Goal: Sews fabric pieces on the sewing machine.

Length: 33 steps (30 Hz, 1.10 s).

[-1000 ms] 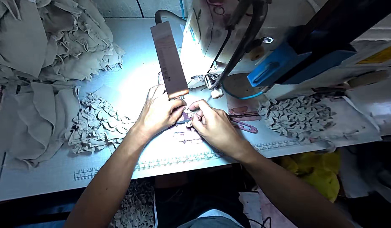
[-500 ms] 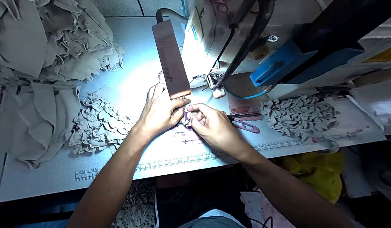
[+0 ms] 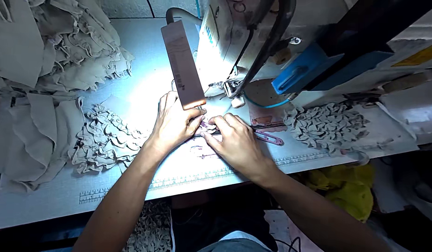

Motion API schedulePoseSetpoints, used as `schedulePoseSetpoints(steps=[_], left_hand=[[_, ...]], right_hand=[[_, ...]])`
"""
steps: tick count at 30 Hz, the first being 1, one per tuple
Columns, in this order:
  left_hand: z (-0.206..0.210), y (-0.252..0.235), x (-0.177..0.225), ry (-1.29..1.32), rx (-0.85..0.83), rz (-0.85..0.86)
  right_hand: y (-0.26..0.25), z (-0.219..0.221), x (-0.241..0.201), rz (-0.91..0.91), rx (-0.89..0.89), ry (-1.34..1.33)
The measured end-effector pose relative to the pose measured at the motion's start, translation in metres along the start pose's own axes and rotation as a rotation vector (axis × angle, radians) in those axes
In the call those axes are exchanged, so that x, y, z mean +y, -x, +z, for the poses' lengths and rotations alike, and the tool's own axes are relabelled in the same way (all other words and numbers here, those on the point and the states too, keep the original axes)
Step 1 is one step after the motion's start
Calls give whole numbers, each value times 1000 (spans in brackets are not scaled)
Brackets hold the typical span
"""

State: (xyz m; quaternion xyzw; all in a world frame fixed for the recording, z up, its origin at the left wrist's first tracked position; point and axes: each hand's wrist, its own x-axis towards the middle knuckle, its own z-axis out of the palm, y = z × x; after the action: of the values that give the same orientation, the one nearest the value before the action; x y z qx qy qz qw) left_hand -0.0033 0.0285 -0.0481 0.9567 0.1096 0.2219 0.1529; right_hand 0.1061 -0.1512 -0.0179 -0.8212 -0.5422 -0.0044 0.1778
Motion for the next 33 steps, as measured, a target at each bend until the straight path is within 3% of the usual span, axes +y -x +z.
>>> schedulePoseSetpoints(steps=[8,15,23,33], left_hand=[[-1,0,0,-4,6,-3],[0,0,1,-14,9,0],[0,0,1,-16,-12,1],[0,0,1,-14,-34,-6]], right_hand=[[-3,-11,7,-27,18,-176],[-3,-9,12,-86,48,-71],[-10,-10,19,-214,-59,-10],[-13,-12,24,-284,26,-48]])
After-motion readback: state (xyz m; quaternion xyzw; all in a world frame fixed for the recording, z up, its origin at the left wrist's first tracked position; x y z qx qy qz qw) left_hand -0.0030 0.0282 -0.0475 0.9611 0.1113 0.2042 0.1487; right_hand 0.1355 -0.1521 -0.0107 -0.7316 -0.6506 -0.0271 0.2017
